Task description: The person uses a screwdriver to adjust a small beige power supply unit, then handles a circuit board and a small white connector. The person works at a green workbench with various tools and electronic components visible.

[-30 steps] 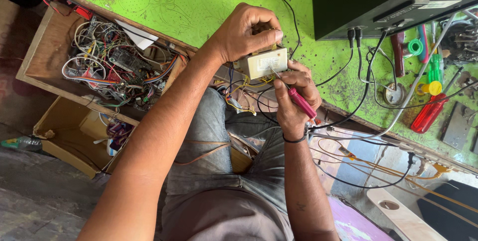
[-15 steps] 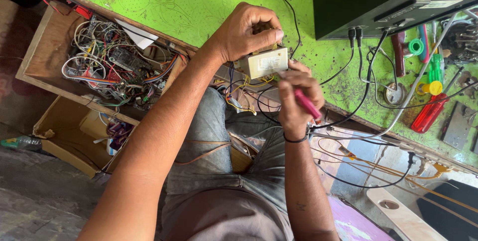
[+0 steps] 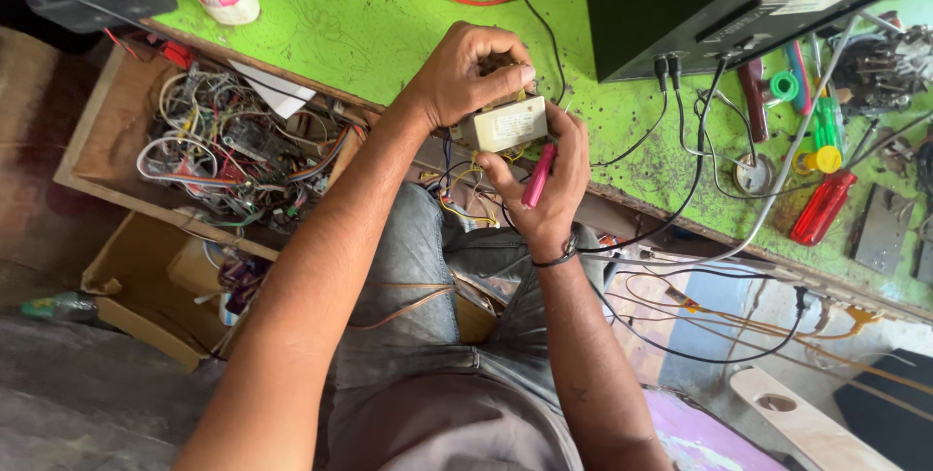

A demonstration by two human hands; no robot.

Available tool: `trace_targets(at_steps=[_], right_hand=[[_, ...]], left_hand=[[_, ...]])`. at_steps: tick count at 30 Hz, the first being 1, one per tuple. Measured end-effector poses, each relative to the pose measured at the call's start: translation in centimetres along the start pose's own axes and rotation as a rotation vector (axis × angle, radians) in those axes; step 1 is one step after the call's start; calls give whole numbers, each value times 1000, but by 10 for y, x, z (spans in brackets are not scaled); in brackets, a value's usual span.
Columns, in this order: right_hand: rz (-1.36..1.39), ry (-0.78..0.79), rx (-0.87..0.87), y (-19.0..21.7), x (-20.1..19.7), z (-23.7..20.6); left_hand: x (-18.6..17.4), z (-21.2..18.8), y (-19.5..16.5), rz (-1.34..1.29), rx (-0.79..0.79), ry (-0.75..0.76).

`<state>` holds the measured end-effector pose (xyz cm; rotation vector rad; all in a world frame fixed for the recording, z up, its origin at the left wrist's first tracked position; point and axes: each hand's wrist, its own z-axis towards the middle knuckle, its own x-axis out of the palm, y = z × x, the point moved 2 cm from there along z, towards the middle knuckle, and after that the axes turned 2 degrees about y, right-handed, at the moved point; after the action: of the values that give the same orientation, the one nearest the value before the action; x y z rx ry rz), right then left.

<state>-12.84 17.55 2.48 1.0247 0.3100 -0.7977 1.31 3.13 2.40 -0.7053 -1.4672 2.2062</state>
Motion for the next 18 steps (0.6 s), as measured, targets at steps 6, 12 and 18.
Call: trace_targets(at_steps=[6, 12, 18], right_hand=[[-143, 14, -58, 26, -8, 0], [-144, 32, 15, 20, -4, -9], [-154, 46, 45, 10, 7, -17]], left_hand=[[1, -10, -7, 76, -68, -72], [3, -59, -178, 34, 347, -711], [45, -123, -262, -338, 914, -192]])
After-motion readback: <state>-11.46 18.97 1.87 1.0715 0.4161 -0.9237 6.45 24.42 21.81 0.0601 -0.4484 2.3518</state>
